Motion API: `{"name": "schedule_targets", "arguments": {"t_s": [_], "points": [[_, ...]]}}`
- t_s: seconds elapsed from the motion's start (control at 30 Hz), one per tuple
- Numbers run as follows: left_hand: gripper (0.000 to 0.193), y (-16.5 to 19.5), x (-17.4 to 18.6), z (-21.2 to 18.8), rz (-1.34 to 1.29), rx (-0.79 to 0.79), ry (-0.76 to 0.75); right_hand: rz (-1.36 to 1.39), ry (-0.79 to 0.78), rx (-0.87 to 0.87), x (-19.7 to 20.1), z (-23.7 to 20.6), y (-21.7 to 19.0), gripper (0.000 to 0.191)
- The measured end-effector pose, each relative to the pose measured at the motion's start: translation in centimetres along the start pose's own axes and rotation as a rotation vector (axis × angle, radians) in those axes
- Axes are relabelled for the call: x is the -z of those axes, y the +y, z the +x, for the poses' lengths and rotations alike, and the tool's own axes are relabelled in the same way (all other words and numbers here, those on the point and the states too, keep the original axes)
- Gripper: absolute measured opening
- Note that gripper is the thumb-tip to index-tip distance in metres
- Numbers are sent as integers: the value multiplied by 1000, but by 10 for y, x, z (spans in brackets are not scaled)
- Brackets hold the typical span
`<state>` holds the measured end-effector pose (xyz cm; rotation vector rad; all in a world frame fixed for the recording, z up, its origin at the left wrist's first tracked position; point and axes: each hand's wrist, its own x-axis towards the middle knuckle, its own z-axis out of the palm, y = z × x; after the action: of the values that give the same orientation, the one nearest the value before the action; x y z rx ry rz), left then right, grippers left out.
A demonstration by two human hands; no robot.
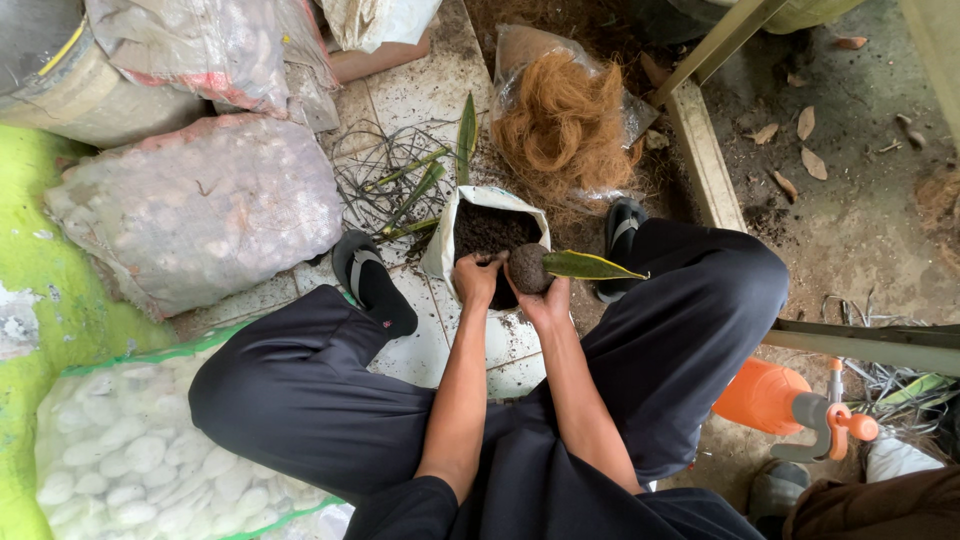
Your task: The person sits on the floor and shapes a soil ball around the roots of a snake plant. They repeatedly grab soil from a white bag, press it onto the root ball, and mold it with both hands to form a compact ball around the plant base.
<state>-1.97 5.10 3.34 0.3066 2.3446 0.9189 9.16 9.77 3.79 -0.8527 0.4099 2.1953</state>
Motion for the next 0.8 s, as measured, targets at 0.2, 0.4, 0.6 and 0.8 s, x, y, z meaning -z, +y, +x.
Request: {"name": "schedule_targets", "arguments": {"t_s": [0.2,0.4,0.6,0.8], "points": [[54,-3,-5,1,148,-73,89,-29,-44,11,2,1,0,44],[42,-3,-7,-3,361,-156,-62,-47,-39,20,2,0,0,43],[95,10,-8,-15,551,-31,-326,-29,-33,10,3,0,0,49],[77,4,-21,-17,577,-83,-115,15,-11,-7,1,1,-1,57]]}}
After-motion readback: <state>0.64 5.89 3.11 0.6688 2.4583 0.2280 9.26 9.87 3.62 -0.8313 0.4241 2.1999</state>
